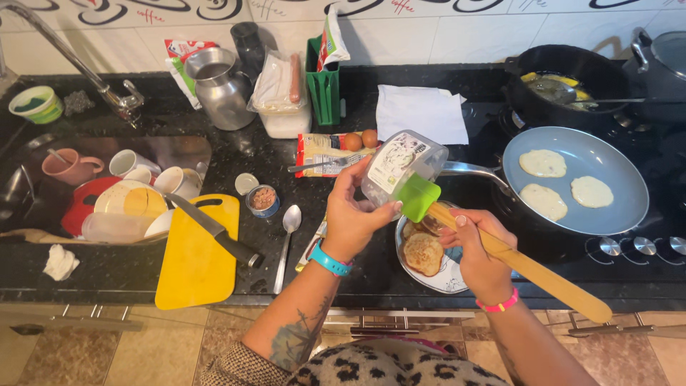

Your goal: The person cooks pancakes in a pan, using a spatula to flip them and a spoon to spread batter. They also stir frying plantains in a separate pot and retrieve a jar from a cabinet.

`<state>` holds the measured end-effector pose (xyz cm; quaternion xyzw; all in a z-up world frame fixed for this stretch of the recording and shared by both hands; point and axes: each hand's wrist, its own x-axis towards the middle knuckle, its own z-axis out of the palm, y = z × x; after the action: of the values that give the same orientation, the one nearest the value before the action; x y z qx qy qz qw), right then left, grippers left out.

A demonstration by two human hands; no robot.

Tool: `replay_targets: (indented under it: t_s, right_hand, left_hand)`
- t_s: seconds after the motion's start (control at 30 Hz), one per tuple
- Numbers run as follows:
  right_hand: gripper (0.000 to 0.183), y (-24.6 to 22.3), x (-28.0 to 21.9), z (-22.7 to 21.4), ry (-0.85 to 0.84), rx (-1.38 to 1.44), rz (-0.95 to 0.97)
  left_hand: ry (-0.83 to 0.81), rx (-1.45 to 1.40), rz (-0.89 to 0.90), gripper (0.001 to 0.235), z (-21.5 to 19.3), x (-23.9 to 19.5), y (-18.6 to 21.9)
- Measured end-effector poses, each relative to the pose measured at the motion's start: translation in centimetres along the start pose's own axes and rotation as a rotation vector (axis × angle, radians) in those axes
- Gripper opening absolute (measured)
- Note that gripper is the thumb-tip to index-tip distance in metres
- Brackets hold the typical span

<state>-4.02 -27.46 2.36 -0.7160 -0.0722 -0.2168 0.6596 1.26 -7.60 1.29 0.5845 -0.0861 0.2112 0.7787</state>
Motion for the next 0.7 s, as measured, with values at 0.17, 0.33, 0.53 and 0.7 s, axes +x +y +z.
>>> replay_targets:
  t_s: [0.17,0.33,0.53,0.7]
  right_hand:
    - [0.021,-0.2,-0.1,0.4,0.046,0.176,0.146]
    - [0.022,1.6,-0.2,0.7,0.096,0.384,0.267]
    - [0.021,3.1,-0.3,0.1,0.145,0.535,0.382]
    - [0.025,5.1,-0.2,-2.1,0.198,0.626,0.467]
  left_hand:
    - [-0.001,-0.023,0.061,0.094,0.6,-0.4,1.3]
    - [-0.007,-0.077,0.073,0.093,0.2,-0.1,0.4]
    - [-0.035,-0.028,0.132,0.094,0.6,-0.6,0.0]
    - [-0.077,-0.089,0.174,0.096,3.0,0.0,0.3]
